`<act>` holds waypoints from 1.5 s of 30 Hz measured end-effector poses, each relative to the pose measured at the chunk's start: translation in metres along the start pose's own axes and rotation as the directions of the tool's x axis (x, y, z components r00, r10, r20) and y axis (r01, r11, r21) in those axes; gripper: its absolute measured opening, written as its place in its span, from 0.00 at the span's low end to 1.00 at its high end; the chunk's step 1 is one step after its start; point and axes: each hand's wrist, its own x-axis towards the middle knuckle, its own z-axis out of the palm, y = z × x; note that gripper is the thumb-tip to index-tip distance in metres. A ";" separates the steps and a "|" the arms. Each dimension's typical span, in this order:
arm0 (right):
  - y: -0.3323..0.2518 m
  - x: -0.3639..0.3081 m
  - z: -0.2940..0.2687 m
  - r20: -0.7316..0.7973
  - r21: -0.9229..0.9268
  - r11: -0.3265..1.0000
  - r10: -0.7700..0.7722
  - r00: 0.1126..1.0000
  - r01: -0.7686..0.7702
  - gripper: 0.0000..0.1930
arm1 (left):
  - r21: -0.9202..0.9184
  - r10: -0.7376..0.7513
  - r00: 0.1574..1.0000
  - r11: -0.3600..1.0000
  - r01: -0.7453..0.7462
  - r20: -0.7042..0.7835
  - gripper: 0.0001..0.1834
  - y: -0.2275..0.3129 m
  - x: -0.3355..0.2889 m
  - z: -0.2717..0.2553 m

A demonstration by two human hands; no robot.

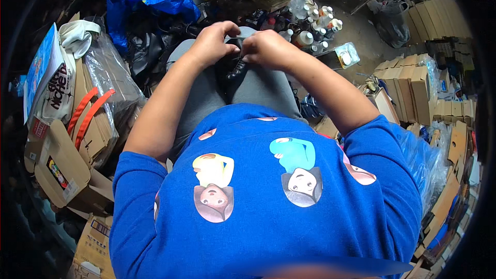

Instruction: Lacing a black shoe while sitting in a workshop environment.

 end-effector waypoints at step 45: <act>0.053 -0.077 0.036 0.002 0.933 -0.328 0.411 0.911 0.146 0.11 | -0.995 -0.617 0.787 0.067 0.080 0.022 0.24 -0.026 -0.039 -0.049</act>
